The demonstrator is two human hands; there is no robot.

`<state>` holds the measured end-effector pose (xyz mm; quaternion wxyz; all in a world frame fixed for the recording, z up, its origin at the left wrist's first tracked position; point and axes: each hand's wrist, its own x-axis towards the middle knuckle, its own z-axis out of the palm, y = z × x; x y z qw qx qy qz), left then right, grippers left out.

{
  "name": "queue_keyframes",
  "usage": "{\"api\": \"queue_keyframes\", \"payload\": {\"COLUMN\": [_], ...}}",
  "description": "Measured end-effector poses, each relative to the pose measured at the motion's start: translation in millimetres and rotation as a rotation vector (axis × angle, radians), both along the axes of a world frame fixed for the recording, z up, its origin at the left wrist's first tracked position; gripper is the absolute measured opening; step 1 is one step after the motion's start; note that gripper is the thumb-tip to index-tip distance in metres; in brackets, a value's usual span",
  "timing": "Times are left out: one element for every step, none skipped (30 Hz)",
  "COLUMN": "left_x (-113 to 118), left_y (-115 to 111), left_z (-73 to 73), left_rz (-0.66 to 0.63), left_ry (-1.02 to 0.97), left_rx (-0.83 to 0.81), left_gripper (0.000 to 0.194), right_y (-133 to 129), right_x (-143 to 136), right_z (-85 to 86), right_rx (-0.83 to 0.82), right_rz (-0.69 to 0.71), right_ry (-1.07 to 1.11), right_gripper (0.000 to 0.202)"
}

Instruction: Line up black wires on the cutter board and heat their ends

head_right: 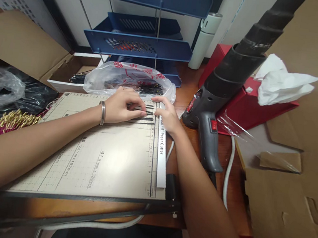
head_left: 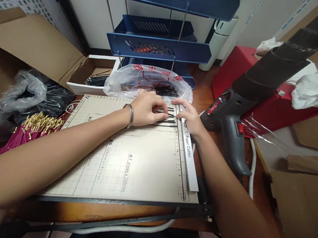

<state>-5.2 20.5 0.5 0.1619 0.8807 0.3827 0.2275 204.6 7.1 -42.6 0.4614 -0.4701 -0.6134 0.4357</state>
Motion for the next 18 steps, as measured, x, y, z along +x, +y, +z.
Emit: {"api": "queue_keyframes", "payload": {"left_x": [0.2, 0.3, 0.4, 0.5, 0.5, 0.4, 0.3, 0.3, 0.2, 0.3, 0.3, 0.3, 0.4, 0.5, 0.6, 0.7, 0.8, 1.0], "left_y": [-0.1, 0.0, 0.1, 0.4, 0.6, 0.9, 1.1, 1.2, 1.2, 1.2, 1.0, 0.9, 0.7, 0.7, 0.7, 0.8, 0.9, 0.9], "left_z": [-0.3, -0.9, -1.4, -2.0, -2.5, -2.8, -2.9, -2.9, -2.8, -2.5, -2.2, -1.9, -1.6, -1.5, -1.4, -1.5, -1.5, -1.6], "left_rz": [-0.002, -0.003, -0.004, -0.006, -0.007, -0.008, -0.007, -0.006, -0.005, -0.002, 0.001, 0.003, 0.004, 0.005, 0.005, 0.001, -0.005, -0.009], "left_ry": [0.007, 0.012, 0.014, 0.014, 0.014, 0.014, 0.014, 0.014, 0.017, 0.019, 0.022, 0.025, 0.027, 0.028, 0.027, 0.027, 0.027, 0.027], "left_rx": [0.000, 0.003, 0.005, 0.007, 0.007, 0.006, 0.003, 0.000, -0.004, -0.007, -0.009, -0.012, -0.014, -0.014, -0.012, -0.010, -0.008, -0.006], "left_gripper": [0.020, 0.019, 0.019, 0.019, 0.020, 0.020, 0.021, 0.021, 0.021, 0.020, 0.020, 0.020, 0.020, 0.019, 0.019, 0.019, 0.019, 0.019], "right_y": [-0.1, -0.3, -0.4, -0.6, -0.8, -1.0, -1.2, -1.3, -1.4, -1.5, -1.6, -1.8, -2.0, -2.2, -2.4, -2.6, -2.5, -2.2], "right_x": [0.4, 0.7, 0.9, 1.0, 1.0, 1.0, 0.9, 0.8, 0.8, 1.0, 1.3, 1.6, 2.0, 2.4, 2.7, 2.9, 2.9, 2.6], "right_z": [-0.1, -0.1, -0.2, -0.2, -0.1, 0.0, 0.2, 0.3, 0.4, 0.6, 0.7, 0.8, 0.9, 1.0, 1.0, 0.9, 0.6, 0.2], "right_rx": [0.004, 0.007, 0.006, 0.004, 0.002, -0.001, -0.002, -0.003, -0.003, -0.004, -0.003, 0.000, 0.003, 0.008, 0.011, 0.011, 0.008, 0.003], "right_rz": [0.002, 0.004, 0.007, 0.009, 0.012, 0.014, 0.016, 0.018, 0.018, 0.019, 0.021, 0.025, 0.030, 0.035, 0.038, 0.039, 0.038, 0.036], "right_ry": [-0.005, -0.007, -0.007, -0.006, -0.003, 0.001, 0.002, 0.002, 0.000, -0.001, -0.005, -0.011, -0.018, -0.023, -0.029, -0.031, -0.029, -0.022], "right_gripper": [0.044, 0.044, 0.044, 0.044, 0.044, 0.045, 0.045, 0.045, 0.045, 0.045, 0.045, 0.045, 0.045, 0.046, 0.048, 0.049, 0.049, 0.049]}}
